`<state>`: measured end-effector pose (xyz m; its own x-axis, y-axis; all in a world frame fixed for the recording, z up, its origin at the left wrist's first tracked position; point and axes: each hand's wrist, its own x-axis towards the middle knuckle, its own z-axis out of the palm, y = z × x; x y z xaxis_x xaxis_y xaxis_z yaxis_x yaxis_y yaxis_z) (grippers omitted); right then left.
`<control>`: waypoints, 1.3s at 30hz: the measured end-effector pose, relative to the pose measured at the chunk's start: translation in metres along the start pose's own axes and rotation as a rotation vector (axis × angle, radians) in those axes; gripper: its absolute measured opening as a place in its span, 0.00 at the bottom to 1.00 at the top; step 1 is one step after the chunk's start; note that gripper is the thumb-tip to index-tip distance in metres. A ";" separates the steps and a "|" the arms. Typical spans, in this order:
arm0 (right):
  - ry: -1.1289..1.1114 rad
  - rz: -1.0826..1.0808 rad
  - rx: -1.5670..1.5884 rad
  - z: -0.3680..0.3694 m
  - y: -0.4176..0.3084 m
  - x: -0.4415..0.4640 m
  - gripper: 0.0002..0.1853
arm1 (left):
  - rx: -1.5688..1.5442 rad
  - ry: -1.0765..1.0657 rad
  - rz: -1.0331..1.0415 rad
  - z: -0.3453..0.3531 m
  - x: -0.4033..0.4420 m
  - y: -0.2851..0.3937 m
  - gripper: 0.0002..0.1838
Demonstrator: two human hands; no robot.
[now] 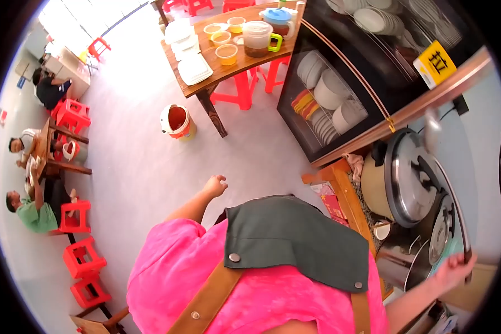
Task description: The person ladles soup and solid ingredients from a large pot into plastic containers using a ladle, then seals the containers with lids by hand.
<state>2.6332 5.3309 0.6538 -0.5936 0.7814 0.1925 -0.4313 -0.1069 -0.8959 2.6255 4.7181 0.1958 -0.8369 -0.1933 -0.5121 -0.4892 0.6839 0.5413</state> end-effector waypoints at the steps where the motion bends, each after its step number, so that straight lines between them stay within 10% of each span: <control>1: 0.012 0.014 0.010 0.049 0.025 -0.007 0.08 | -0.051 0.018 0.024 -0.006 -0.002 0.015 0.20; 12: -1.029 0.056 -0.067 0.403 0.307 -0.140 0.08 | -0.386 0.229 0.227 -0.116 0.071 0.120 0.17; 17: -1.424 -0.622 -0.064 0.491 0.385 -0.163 0.09 | -0.390 0.341 0.112 -0.171 0.121 0.112 0.14; 24: -1.760 -0.885 -0.194 0.552 0.422 -0.159 0.11 | -0.865 0.297 0.031 -0.238 0.187 0.140 0.10; 32: -1.714 -0.532 -0.180 0.578 0.419 -0.158 0.09 | -1.390 0.218 -0.198 -0.281 0.279 0.168 0.14; 35: -1.515 0.093 -0.208 0.582 0.424 -0.159 0.07 | -1.436 0.197 -0.216 -0.290 0.303 0.172 0.17; 39: -1.267 0.364 -0.242 0.592 0.419 -0.161 0.06 | -1.505 0.186 -0.304 -0.291 0.325 0.170 0.24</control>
<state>2.1451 4.7965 0.4847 -0.9209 -0.3869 0.0473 -0.0629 0.0277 -0.9976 2.1989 4.5674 0.3153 -0.6252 -0.3494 -0.6979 -0.3317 -0.6904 0.6429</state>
